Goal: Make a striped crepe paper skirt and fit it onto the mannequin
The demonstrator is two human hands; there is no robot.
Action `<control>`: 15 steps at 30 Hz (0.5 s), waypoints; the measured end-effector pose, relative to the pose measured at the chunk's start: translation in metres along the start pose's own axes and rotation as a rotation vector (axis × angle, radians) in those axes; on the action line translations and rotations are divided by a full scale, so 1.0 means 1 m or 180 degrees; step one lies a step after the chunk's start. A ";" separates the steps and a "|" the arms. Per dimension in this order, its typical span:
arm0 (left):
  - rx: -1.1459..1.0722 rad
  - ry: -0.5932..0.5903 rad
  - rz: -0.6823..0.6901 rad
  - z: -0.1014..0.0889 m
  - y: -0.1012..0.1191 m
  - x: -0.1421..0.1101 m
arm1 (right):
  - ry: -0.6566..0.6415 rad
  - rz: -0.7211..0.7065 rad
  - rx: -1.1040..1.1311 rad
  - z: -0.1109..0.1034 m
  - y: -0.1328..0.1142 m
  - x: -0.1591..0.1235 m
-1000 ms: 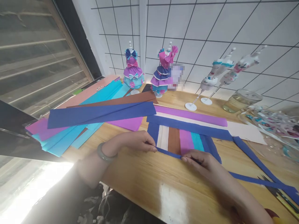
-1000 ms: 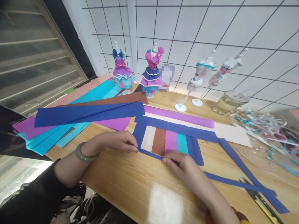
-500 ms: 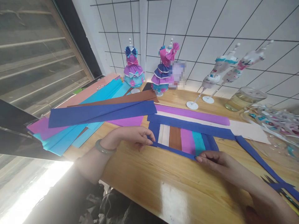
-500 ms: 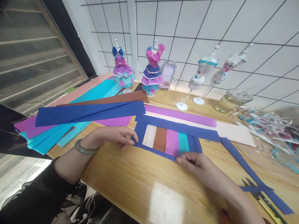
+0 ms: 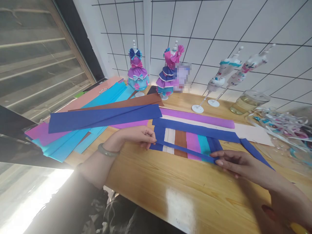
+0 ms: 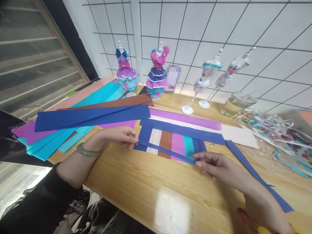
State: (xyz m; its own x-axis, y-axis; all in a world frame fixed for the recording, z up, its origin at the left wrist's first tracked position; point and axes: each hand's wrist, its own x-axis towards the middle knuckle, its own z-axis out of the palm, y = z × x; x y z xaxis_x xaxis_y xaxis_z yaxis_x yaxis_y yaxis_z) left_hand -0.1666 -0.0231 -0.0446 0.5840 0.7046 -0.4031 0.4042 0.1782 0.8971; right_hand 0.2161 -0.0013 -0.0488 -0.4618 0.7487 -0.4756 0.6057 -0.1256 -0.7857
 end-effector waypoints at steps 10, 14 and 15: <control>-0.0139 0.0088 -0.0167 -0.013 -0.007 -0.002 | -0.0171 0.0025 -0.0059 -0.016 0.001 -0.007; -0.0172 0.0222 -0.0240 -0.015 -0.009 -0.001 | -0.0147 -0.0047 -0.0162 -0.025 0.008 -0.008; -0.0179 0.0267 -0.0253 -0.015 -0.010 -0.001 | -0.0170 -0.0077 -0.0223 -0.028 0.011 -0.008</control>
State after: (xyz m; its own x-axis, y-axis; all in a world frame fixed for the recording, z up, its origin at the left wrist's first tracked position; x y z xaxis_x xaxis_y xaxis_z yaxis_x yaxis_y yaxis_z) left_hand -0.1817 -0.0149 -0.0501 0.4899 0.7411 -0.4590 0.4055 0.2724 0.8726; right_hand 0.2441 0.0099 -0.0426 -0.5096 0.7149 -0.4788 0.6370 -0.0607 -0.7685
